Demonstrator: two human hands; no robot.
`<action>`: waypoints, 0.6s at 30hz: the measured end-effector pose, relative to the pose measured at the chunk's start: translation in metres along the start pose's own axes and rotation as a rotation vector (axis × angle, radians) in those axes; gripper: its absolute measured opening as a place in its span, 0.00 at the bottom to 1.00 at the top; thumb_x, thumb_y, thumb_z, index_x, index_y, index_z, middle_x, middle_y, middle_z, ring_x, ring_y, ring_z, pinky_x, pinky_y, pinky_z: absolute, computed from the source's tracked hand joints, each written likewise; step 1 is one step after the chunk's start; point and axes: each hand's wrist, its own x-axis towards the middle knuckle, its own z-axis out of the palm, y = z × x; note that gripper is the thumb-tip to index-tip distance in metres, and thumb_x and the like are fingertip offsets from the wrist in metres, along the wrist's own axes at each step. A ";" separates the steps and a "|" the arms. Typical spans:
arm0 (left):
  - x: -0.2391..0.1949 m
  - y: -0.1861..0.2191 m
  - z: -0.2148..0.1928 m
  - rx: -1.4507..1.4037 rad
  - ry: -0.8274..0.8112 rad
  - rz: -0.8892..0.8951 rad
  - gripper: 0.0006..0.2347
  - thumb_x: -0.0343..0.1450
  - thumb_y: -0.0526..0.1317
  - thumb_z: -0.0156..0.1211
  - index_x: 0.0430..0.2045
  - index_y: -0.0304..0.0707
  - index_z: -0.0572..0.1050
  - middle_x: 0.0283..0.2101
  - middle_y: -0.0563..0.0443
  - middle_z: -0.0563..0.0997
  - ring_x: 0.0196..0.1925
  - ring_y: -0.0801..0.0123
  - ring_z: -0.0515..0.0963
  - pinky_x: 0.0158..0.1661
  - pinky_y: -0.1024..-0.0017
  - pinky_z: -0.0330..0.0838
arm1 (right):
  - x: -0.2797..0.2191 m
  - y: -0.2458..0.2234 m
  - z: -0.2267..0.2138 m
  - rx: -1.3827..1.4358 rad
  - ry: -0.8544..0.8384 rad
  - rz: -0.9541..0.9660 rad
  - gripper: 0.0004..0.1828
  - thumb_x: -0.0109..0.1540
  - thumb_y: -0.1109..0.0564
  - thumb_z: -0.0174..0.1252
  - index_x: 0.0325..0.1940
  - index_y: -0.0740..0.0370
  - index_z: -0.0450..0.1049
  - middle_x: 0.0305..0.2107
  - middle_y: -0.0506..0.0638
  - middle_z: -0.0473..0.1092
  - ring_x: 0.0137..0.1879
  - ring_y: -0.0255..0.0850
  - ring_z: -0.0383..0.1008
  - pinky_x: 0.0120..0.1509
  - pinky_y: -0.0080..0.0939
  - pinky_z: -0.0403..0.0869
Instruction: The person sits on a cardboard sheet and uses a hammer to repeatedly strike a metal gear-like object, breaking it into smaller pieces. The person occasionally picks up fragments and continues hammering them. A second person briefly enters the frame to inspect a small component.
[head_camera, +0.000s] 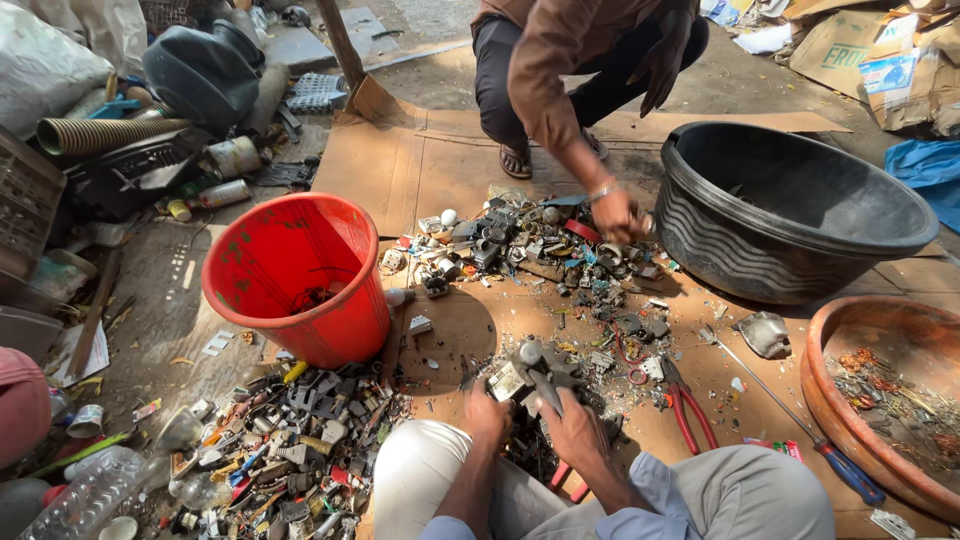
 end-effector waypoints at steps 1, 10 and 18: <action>0.000 0.001 0.001 0.006 0.000 -0.010 0.34 0.54 0.32 0.77 0.58 0.37 0.71 0.50 0.32 0.77 0.54 0.43 0.76 0.57 0.57 0.70 | -0.005 -0.003 -0.004 0.034 0.065 -0.079 0.26 0.63 0.36 0.53 0.53 0.56 0.70 0.31 0.67 0.77 0.41 0.66 0.79 0.45 0.63 0.74; -0.018 0.024 -0.014 0.026 -0.021 -0.013 0.29 0.58 0.30 0.70 0.57 0.37 0.71 0.51 0.31 0.76 0.55 0.43 0.76 0.58 0.58 0.70 | 0.002 -0.003 -0.005 -0.066 0.008 -0.064 0.26 0.65 0.38 0.50 0.61 0.53 0.67 0.35 0.67 0.77 0.43 0.66 0.78 0.50 0.63 0.74; -0.009 0.011 -0.003 0.032 -0.005 -0.048 0.31 0.57 0.31 0.74 0.58 0.36 0.71 0.54 0.26 0.74 0.58 0.40 0.74 0.61 0.57 0.68 | -0.007 0.003 -0.008 0.198 0.194 -0.235 0.26 0.64 0.38 0.51 0.56 0.58 0.70 0.37 0.67 0.78 0.46 0.65 0.78 0.48 0.60 0.75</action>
